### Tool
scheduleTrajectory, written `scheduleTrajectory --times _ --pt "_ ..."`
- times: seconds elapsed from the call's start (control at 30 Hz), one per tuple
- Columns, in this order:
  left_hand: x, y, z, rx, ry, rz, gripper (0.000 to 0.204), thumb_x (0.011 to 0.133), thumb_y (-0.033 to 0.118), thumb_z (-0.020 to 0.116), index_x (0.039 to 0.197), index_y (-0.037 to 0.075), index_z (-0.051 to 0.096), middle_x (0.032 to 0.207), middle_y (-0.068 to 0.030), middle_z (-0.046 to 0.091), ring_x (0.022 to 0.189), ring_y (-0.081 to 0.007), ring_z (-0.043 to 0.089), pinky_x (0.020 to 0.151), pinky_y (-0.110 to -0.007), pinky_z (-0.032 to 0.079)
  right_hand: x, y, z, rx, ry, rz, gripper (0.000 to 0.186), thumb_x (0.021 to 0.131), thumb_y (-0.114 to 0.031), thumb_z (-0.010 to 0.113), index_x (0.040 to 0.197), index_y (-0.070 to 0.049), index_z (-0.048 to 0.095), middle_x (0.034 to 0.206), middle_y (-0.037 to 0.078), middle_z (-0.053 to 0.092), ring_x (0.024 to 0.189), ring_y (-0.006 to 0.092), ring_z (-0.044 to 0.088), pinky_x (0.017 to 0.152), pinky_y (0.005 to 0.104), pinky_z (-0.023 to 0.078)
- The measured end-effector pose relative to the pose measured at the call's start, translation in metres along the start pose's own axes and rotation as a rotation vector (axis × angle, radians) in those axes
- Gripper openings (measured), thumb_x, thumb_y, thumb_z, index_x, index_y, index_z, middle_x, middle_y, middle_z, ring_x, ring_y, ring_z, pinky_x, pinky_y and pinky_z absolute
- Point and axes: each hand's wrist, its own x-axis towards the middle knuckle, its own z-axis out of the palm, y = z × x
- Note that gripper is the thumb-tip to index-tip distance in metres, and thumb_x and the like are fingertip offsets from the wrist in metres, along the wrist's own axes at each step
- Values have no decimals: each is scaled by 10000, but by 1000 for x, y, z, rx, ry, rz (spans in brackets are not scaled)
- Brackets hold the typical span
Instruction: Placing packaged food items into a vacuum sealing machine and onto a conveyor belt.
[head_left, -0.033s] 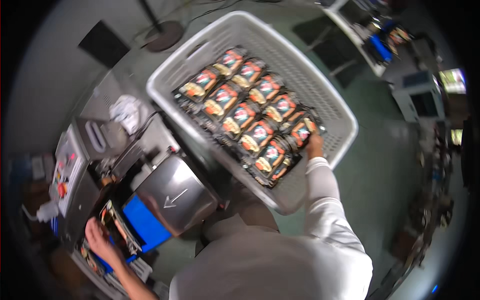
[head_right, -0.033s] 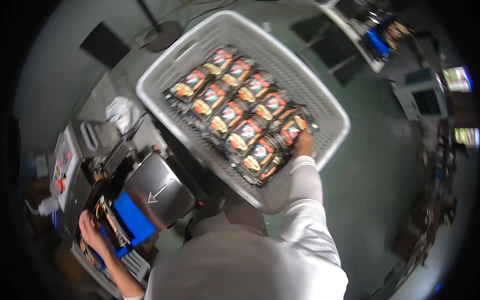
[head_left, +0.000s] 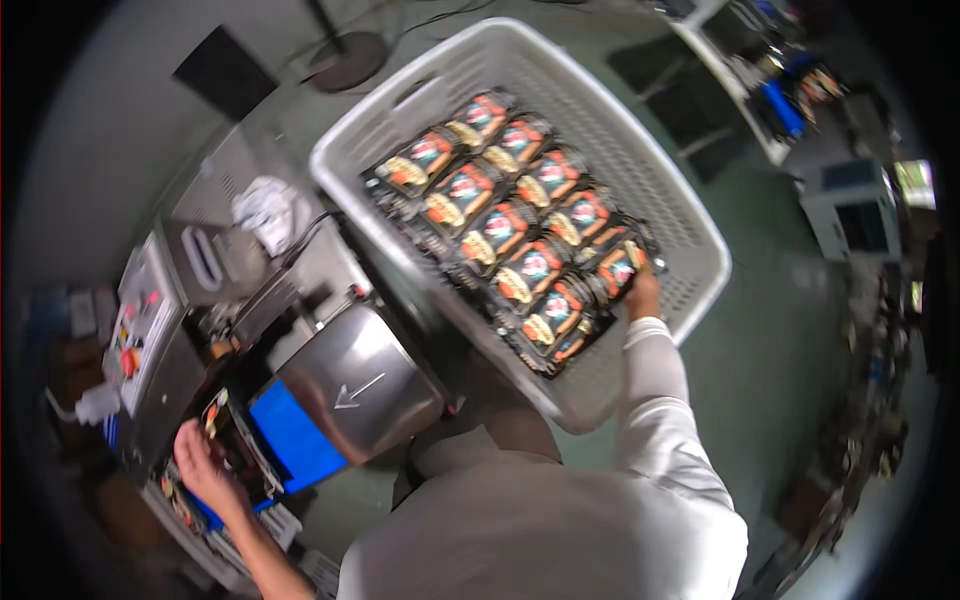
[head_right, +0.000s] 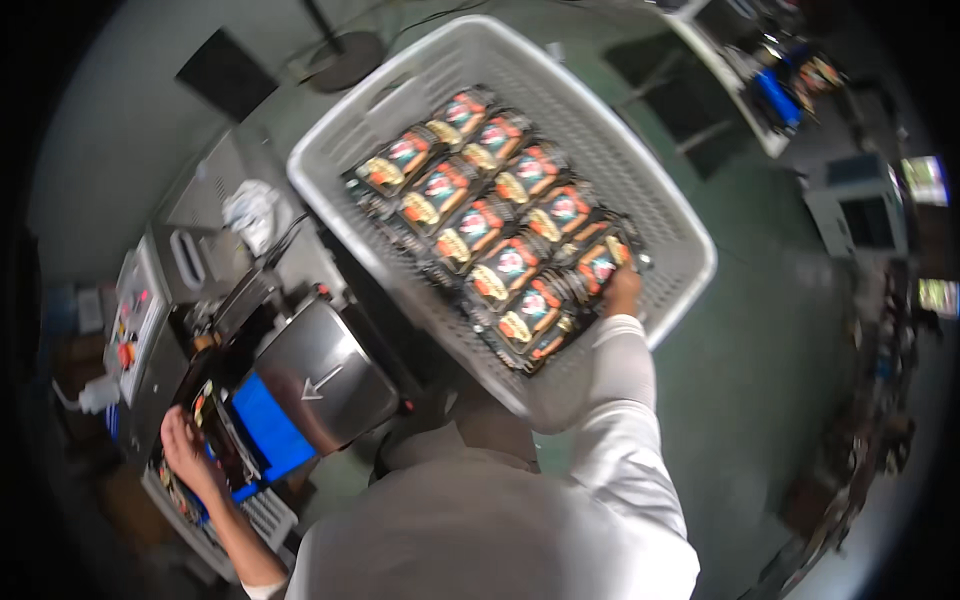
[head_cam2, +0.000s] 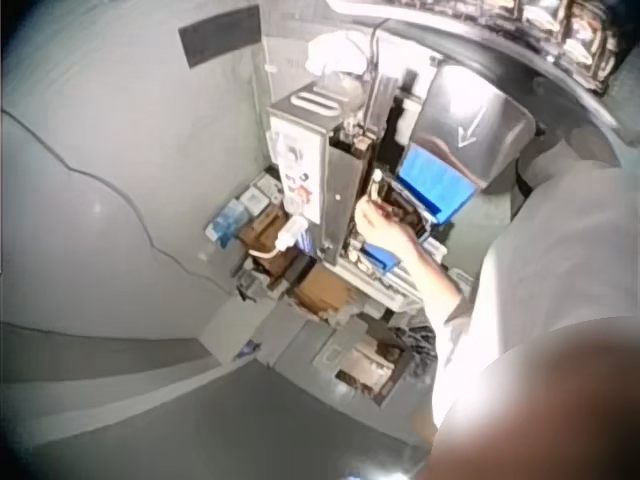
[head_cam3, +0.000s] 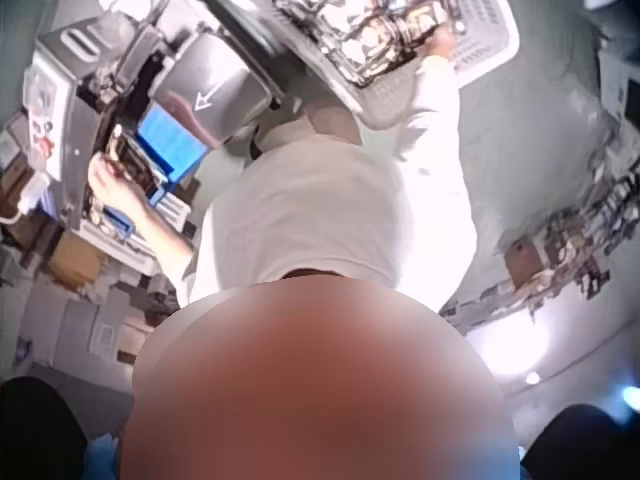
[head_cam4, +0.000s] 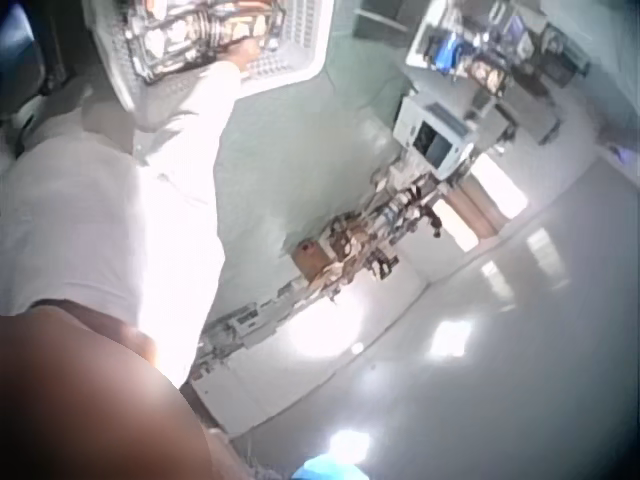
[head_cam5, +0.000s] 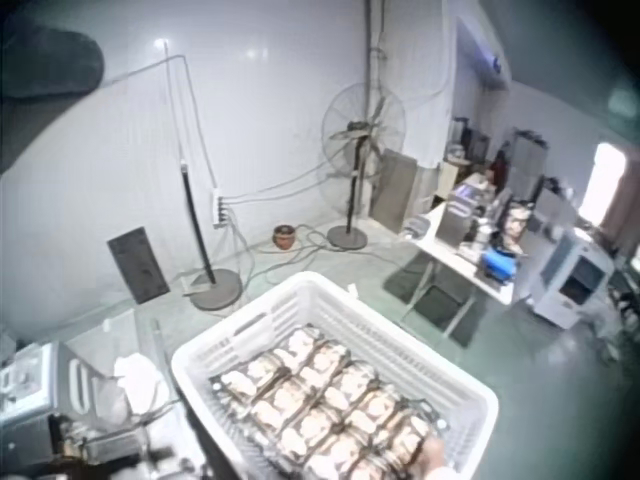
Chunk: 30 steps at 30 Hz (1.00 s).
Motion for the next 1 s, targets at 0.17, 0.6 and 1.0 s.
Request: scheduleTrajectory --times 0.17,0.6,1.0 --pt "-4 6 23 -47 -126 56 132 867 149 472 868 41 548 685 9 503 521 -26 379 459 -164 285 4 -8 26 61 250 -2 358 869 -274 463 895 71 552 824 108 595 667 193 556 641 334 461" --pt "-24 52 110 -322 -749 77 159 857 121 478 937 11 560 740 -26 570 558 -36 449 510 -166 375 -311 -159 147 -634 -748 -1115 242 871 -156 472 655 -53 433 593 -47 382 574 21 341 492 196 306" --pt "-4 -6 69 -480 -651 -182 240 860 238 496 720 45 519 537 35 421 415 -39 378 393 -180 266 -445 -43 206 -731 -1285 -568 271 867 -185 492 632 -55 460 576 -81 361 555 8 301 465 188 249"
